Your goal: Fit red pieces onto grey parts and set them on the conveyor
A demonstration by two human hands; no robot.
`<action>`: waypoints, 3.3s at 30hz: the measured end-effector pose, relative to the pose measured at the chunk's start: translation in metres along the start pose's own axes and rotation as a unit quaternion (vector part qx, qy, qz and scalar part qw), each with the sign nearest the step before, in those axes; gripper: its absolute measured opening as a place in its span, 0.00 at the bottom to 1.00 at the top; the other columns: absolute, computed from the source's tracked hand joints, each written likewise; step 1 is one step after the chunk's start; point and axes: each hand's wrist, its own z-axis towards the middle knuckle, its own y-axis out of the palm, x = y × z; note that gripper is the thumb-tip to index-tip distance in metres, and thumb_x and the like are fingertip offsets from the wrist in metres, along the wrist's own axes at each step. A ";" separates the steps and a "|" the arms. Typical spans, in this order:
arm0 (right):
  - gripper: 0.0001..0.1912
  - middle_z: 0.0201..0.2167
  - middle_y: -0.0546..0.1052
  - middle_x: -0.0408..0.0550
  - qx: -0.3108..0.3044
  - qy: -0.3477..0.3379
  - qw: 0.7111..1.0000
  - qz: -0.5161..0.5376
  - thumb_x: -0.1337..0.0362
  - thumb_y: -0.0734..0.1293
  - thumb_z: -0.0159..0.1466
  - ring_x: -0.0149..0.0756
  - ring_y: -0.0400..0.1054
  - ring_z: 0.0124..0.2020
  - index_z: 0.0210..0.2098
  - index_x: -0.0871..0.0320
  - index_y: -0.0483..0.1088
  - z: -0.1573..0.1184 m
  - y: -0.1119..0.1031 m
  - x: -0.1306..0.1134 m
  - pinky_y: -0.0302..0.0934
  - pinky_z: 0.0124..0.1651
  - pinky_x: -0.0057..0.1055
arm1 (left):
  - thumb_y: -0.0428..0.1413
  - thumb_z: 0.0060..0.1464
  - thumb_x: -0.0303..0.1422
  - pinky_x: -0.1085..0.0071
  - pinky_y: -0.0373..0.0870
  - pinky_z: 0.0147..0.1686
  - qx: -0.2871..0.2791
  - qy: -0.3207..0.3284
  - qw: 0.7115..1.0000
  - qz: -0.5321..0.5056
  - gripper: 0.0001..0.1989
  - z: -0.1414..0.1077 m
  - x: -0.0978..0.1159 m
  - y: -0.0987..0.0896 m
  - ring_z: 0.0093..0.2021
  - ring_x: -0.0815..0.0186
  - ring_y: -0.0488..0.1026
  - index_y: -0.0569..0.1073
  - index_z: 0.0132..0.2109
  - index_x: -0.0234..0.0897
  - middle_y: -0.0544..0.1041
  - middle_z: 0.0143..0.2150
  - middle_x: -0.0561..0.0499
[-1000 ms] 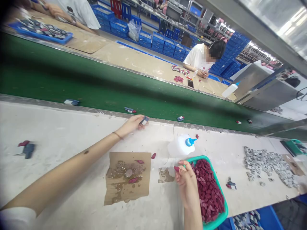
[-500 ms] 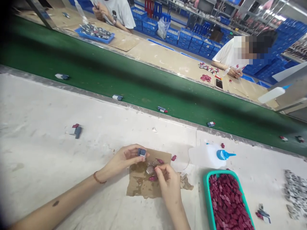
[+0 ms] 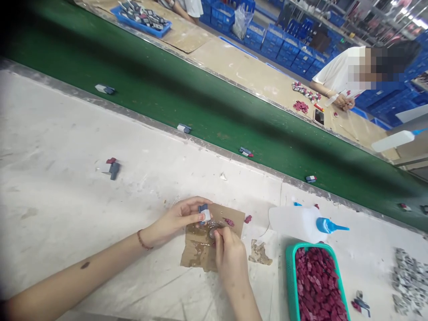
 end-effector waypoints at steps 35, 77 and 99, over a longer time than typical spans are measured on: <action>0.21 0.16 0.69 0.39 0.102 0.235 0.866 0.430 0.45 0.71 0.56 0.26 0.58 0.16 0.24 0.58 0.70 0.029 0.005 -0.027 0.55 0.18 0.23 | 0.73 0.34 0.33 0.70 0.74 0.39 0.016 -0.017 0.999 -0.025 0.18 0.002 -0.010 0.000 0.34 0.66 0.78 0.76 0.32 0.34 0.82 0.32 0.51; 0.15 0.41 0.77 0.57 0.129 0.243 0.933 -0.233 0.64 0.59 0.63 0.52 0.70 0.43 0.42 0.57 0.76 -0.095 -0.118 0.132 0.61 0.52 0.50 | 0.52 0.57 0.36 0.45 0.46 0.65 0.095 0.320 0.651 0.682 0.17 0.175 0.068 -0.011 0.66 0.44 0.56 0.73 0.51 0.35 0.71 0.59 0.37; 0.21 0.27 0.78 0.46 0.331 0.351 0.758 0.438 0.51 0.79 0.46 0.29 0.63 0.21 0.35 0.56 0.81 -0.072 -0.110 0.061 0.63 0.23 0.27 | 0.51 0.58 0.44 0.68 0.72 0.31 0.074 0.144 0.949 0.269 0.16 0.106 0.042 0.011 0.30 0.64 0.75 0.71 0.39 0.33 0.79 0.34 0.43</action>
